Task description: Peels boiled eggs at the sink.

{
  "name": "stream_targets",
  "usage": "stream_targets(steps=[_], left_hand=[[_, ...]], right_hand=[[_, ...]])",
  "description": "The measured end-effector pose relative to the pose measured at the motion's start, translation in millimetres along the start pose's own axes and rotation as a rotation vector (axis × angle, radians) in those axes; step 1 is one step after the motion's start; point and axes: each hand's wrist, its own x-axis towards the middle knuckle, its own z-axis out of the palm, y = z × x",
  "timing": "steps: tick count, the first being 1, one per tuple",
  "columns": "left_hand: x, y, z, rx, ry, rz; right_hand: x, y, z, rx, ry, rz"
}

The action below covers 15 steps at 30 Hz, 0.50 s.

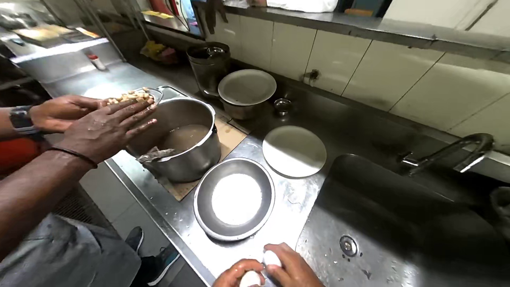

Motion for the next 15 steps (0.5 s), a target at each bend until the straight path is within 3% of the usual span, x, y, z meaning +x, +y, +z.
stream_targets(steps=[1, 2, 5, 8, 10, 15], left_hand=[[3.1, -53.2, -11.0, -0.141, 0.0, 0.142], [6.9, -70.5, -17.2, -0.173, 0.029, 0.149], [34.3, -64.6, -34.0, -0.122, 0.188, 0.079], [75.5, -61.2, -51.9, 0.097, 0.275, 0.056], [101.0, -60.4, -61.6, 0.417, 0.283, 0.035], [142.2, -56.3, -64.8, 0.937, 0.147, -0.042]], right_hand=[[-8.3, 4.7, -6.0, 0.214, 0.056, 0.104], [-15.6, 11.7, -10.3, 0.432, 0.116, 0.178], [-32.0, 34.5, -28.3, 0.787, 0.161, 0.255], [-35.9, 36.4, -41.9, 0.639, 0.226, 0.363], [-28.9, 37.1, -46.5, 0.502, 0.293, 0.41], [1.8, 48.0, -63.7, 0.141, 0.372, 0.297]])
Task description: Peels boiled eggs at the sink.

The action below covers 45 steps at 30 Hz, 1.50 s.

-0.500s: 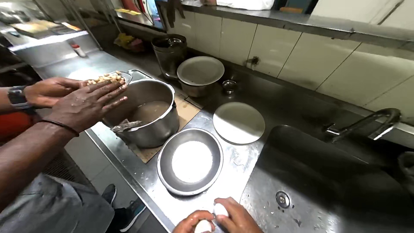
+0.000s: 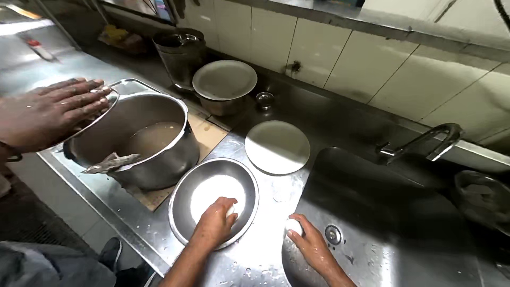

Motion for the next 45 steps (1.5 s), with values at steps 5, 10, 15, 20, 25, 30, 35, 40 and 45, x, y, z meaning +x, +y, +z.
stream_targets(steps=[5, 10, 15, 20, 25, 30, 35, 40, 45], left_hand=[[8.7, 0.7, 5.1, 0.055, -0.034, -0.012], [7.9, 1.8, 3.0, -0.019, -0.024, -0.029], [-14.5, 2.8, 2.2, -0.565, 0.171, -0.017], [-52.2, 22.3, 16.4, -1.176, 0.064, 0.018], [-81.0, 31.3, 42.3, -1.294, -0.023, 0.017], [-75.6, 25.4, 35.0, -1.181, 0.094, -0.025], [-24.8, 5.7, 25.8, -0.538, 0.27, -0.008], [14.2, 6.1, 20.2, -0.103, 0.101, -0.004], [20.5, 1.0, 27.4, 0.001, 0.014, 0.017]], right_hand=[[23.5, -13.4, -2.6, -0.262, 0.01, -0.104], [33.3, -11.1, -1.9, -0.346, 0.043, -0.178], [39.4, -15.9, -2.3, -0.384, 0.254, -0.52], [52.3, -3.2, 7.2, -0.657, 0.214, -0.676], [53.7, -1.7, 1.2, -0.634, 0.15, -0.612], [40.0, -22.7, -10.6, -0.271, 0.256, -0.629], [49.9, 14.1, 5.3, -0.357, 0.151, -0.694], [46.4, 17.1, 5.7, -0.374, 0.289, -0.717], [44.9, 34.8, 17.1, -0.446, 0.206, -0.637]])
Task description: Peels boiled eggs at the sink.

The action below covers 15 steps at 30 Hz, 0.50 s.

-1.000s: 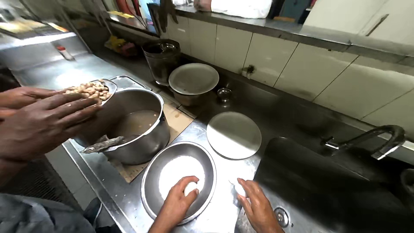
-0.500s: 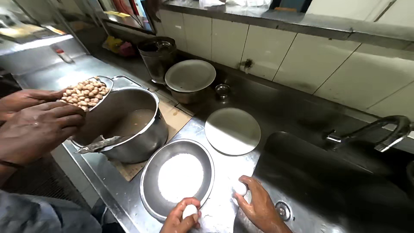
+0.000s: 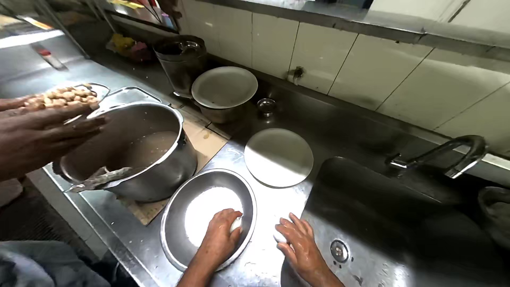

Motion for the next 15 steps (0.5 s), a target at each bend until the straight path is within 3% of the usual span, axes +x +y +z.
stream_targets(steps=[4, 8, 9, 11, 15], left_hand=[[-7.5, -2.8, 2.2, -0.037, 0.081, 0.018], [-30.5, 13.8, 8.2, -0.072, 0.494, 0.241], [-39.4, 24.1, 9.9, -0.134, 0.526, 0.286], [-58.7, 45.6, 17.3, -0.381, 0.38, 0.284], [-78.6, 70.1, 40.6, -1.136, -0.159, 0.082]], right_hand=[[-1.1, -6.4, 0.7, 0.054, 0.055, 0.004], [-3.3, -26.2, -14.8, 0.3, 0.087, 0.074], [-4.9, -30.9, -18.8, 0.402, 0.068, 0.124], [-8.6, -38.8, -25.6, 0.602, 0.014, 0.195], [-17.9, -54.9, -43.6, 0.831, -0.122, 0.166]])
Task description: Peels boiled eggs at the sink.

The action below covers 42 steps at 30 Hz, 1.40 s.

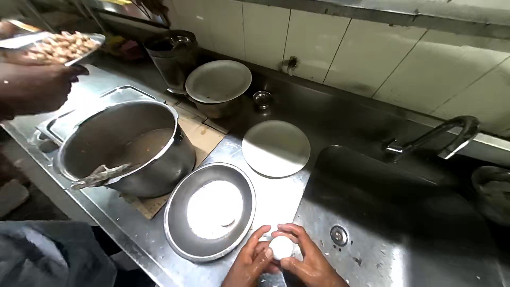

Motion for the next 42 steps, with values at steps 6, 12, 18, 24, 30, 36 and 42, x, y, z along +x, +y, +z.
stream_targets(steps=[6, 12, 18, 24, 30, 36, 42], left_hand=[[-22.5, -12.3, 27.5, -0.284, -0.095, -0.001], [-45.1, -11.2, 49.5, -0.103, -0.077, 0.107], [-63.1, -12.3, 78.8, 0.119, -0.062, 0.192], [-80.7, -16.2, 113.5, 0.252, -0.085, 0.265], [-96.2, -21.7, 143.7, 0.425, -0.107, 0.328], [-104.3, -31.6, 169.0, 0.441, -0.118, 0.347], [-104.9, -33.7, 192.7, 0.36, -0.163, 0.23]], right_hand=[[-30.6, -22.2, -11.0, 0.081, -0.134, -0.049], [-76.5, -48.9, -14.0, 0.077, 0.121, 0.147], [-113.4, -70.2, -15.7, 0.02, 0.231, 0.149], [-151.7, -82.1, -24.6, -0.063, 0.258, 0.143], [-185.7, -87.9, -30.1, -0.184, 0.304, 0.084], [-210.5, -87.5, -36.5, -0.413, 0.375, -0.032], [-225.4, -85.8, -58.3, -0.384, 0.418, 0.009]])
